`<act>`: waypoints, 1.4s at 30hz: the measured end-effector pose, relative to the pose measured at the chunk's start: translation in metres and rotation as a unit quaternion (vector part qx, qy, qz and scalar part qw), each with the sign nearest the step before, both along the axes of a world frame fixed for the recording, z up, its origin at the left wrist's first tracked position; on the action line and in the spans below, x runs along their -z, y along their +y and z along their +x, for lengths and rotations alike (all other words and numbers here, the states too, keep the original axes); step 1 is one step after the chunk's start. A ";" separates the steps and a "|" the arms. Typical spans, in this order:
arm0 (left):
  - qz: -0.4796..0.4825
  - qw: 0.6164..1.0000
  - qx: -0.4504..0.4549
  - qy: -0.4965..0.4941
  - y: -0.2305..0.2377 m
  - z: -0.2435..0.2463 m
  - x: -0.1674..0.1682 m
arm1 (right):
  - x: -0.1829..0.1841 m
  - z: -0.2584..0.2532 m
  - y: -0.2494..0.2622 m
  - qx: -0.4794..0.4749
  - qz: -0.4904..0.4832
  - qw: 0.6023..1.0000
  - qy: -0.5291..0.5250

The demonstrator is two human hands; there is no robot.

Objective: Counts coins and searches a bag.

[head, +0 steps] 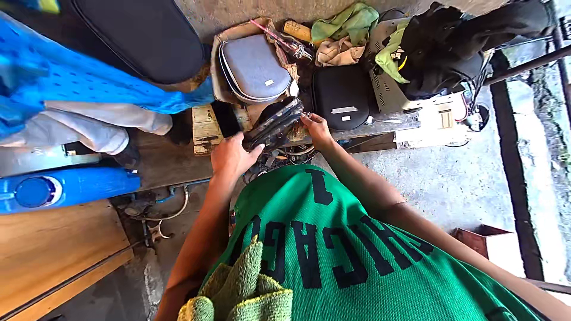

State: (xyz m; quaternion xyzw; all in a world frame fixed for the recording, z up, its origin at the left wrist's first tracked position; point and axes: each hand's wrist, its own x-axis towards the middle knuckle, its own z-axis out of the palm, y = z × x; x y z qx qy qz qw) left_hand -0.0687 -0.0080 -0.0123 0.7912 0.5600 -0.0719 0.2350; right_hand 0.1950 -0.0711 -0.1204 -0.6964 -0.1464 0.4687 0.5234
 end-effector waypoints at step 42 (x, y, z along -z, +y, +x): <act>-0.383 0.607 -0.323 -0.617 -0.022 -0.066 0.023 | -0.072 -0.006 0.013 -0.451 0.136 0.705 -0.530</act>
